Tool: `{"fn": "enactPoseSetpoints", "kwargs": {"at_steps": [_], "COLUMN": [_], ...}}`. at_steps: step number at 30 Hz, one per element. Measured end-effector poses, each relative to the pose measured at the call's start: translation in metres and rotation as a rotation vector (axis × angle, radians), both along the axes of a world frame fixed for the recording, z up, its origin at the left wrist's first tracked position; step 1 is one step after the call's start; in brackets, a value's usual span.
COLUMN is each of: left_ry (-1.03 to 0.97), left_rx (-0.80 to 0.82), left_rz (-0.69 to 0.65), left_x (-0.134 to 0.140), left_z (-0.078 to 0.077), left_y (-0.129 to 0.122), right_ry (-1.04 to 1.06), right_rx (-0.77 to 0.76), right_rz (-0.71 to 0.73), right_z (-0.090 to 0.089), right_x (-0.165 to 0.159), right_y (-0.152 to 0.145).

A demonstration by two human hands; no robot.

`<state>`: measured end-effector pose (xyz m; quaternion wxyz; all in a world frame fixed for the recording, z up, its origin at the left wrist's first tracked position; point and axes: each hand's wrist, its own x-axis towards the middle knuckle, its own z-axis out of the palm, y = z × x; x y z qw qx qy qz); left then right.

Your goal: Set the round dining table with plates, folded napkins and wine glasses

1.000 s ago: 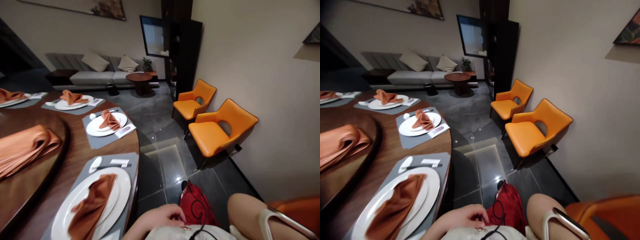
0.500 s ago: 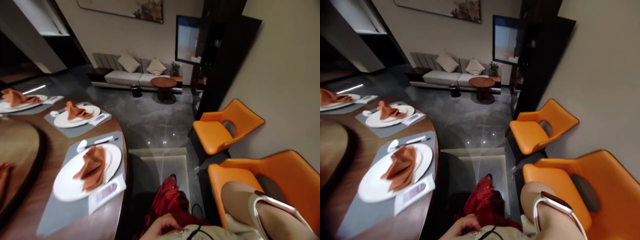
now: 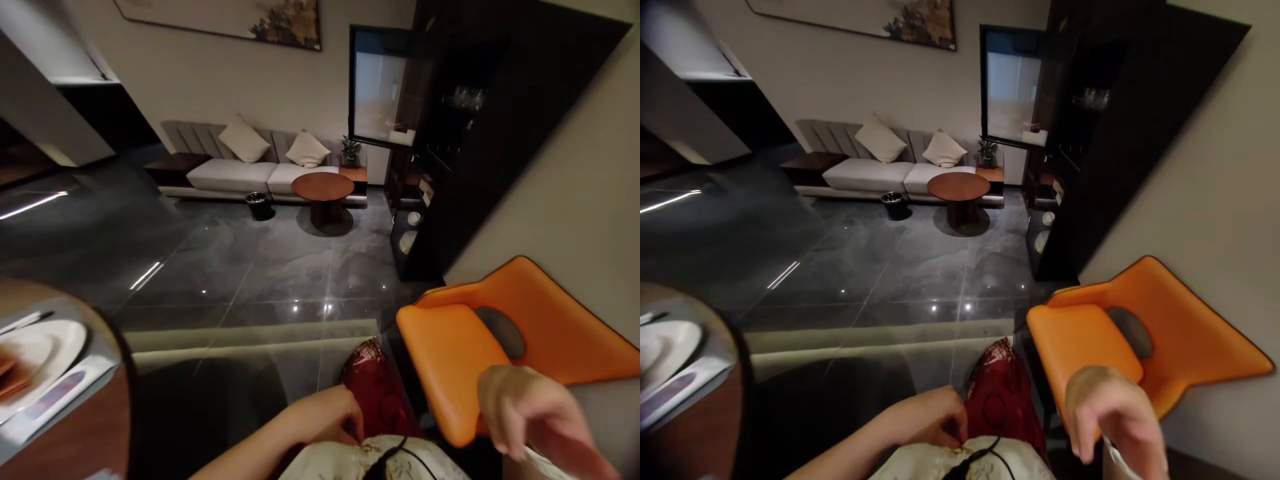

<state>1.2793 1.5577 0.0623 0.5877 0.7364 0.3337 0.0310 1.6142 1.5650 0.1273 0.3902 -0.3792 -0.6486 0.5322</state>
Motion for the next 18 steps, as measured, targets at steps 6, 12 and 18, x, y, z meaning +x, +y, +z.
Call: {"fn": "enactPoseSetpoints", "kwargs": {"at_steps": [6,12,18], "left_ry": [0.142,0.116,0.067], "left_rx": [-0.070,-0.183,-0.232], "left_rz": [0.283,0.361,0.130], "left_x": [-0.035,-0.069,-0.131], "left_z": [0.031,0.031,-0.013], "left_y": [0.188,0.340,0.552], "right_ry": [0.389,0.368,0.136], "right_rx": [-0.151,-0.270,-0.049], "right_rz": [-0.074,0.400,0.245], "right_z": [-0.028,-0.005,-0.025], "right_x": [-0.061,-0.142,-0.174], "right_y": [0.219,0.422,0.570]}}
